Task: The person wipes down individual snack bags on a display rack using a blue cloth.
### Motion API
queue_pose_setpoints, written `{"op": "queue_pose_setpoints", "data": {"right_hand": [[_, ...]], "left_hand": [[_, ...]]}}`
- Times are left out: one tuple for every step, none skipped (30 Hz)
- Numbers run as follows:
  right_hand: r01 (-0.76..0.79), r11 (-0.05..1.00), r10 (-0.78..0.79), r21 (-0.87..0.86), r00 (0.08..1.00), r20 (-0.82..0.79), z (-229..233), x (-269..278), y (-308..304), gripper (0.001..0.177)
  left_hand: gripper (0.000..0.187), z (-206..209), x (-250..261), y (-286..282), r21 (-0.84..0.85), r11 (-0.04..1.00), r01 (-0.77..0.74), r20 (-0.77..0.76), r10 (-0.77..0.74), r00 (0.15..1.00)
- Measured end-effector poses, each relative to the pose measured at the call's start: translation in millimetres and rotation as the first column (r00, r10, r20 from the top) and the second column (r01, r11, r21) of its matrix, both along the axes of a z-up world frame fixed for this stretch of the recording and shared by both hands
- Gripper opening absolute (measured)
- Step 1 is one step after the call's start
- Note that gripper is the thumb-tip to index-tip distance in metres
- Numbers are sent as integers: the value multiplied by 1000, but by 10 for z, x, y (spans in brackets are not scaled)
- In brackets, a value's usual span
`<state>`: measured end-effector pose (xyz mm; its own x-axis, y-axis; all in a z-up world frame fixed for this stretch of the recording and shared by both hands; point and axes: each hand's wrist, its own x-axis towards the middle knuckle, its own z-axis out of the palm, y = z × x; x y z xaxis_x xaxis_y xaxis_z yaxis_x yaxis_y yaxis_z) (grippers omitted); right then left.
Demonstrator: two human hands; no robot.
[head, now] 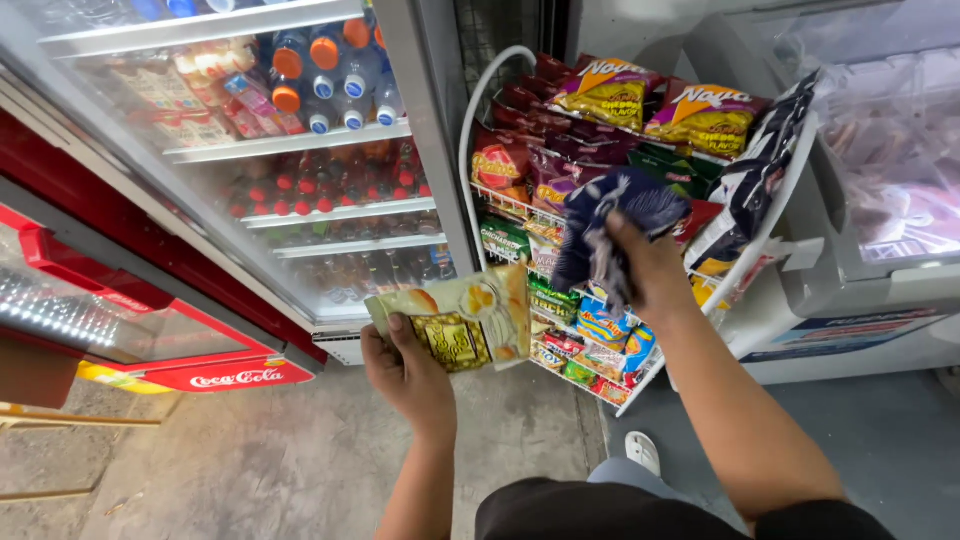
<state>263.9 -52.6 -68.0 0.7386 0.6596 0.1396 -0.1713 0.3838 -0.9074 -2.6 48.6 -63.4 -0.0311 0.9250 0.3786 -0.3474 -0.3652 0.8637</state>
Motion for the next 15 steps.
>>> {"op": "queue_pose_setpoints", "data": {"right_hand": [[-129, 992, 127, -3, 981, -148, -149, 56, -71, 32], [-125, 992, 123, -6, 981, -152, -30, -159, -123, 32], [-227, 972, 225, -56, 973, -47, 117, -337, -157, 45], [-320, 940, 328, -117, 943, 52, 264, -517, -190, 59], [-318, 941, 325, -119, 944, 50, 293, -595, -180, 59], [-324, 940, 338, -107, 927, 160, 320, -674, -170, 69], [-335, 938, 348, -95, 898, 269, 344, -758, -155, 80], [-335, 937, 348, -95, 899, 267, 318, -755, -165, 80], [-296, 949, 314, -103, 903, 292, 298, -747, -168, 80], [-257, 960, 279, -110, 906, 318, 279, -739, -171, 81], [-257, 960, 279, -110, 907, 315, 292, -743, -196, 81], [-234, 964, 263, -125, 908, 327, 306, -749, -222, 82], [-209, 968, 244, -137, 905, 347, 334, -731, -229, 84], [-207, 969, 241, -132, 904, 352, 405, -711, -251, 84], [-209, 968, 249, -140, 881, 403, 473, -692, -300, 83]], "left_hand": [[24, 74, 39, -13, -50, 998, 45, 99, -40, 994], [24, 33, 39, -36, -53, 997, 48, 96, -43, 994], [25, 6, 77, -39, -91, 994, 63, 161, -48, 986], [27, -20, 115, -43, -128, 988, 80, 226, -50, 973], [27, -27, 139, -49, -131, 988, 83, 225, -52, 973], [28, -36, 162, -56, -146, 986, 78, 232, -42, 972], [28, -47, 177, -62, -160, 985, 70, 238, -31, 971], [28, -43, 176, -88, -162, 984, 70, 237, -31, 971], [28, -32, 182, -102, -207, 971, 121, 268, -62, 961], [28, -19, 189, -117, -250, 953, 171, 300, -92, 950], [28, -105, 188, -105, -251, 953, 171, 297, -93, 950], [28, -190, 185, -96, -246, 948, 201, 290, -126, 949], [28, -266, 209, -64, -234, 944, 232, 287, -160, 944], [28, -217, 210, -16, -228, 945, 234, 291, -163, 943], [29, -177, 209, 1, -226, 950, 216, 197, -173, 965]]}}
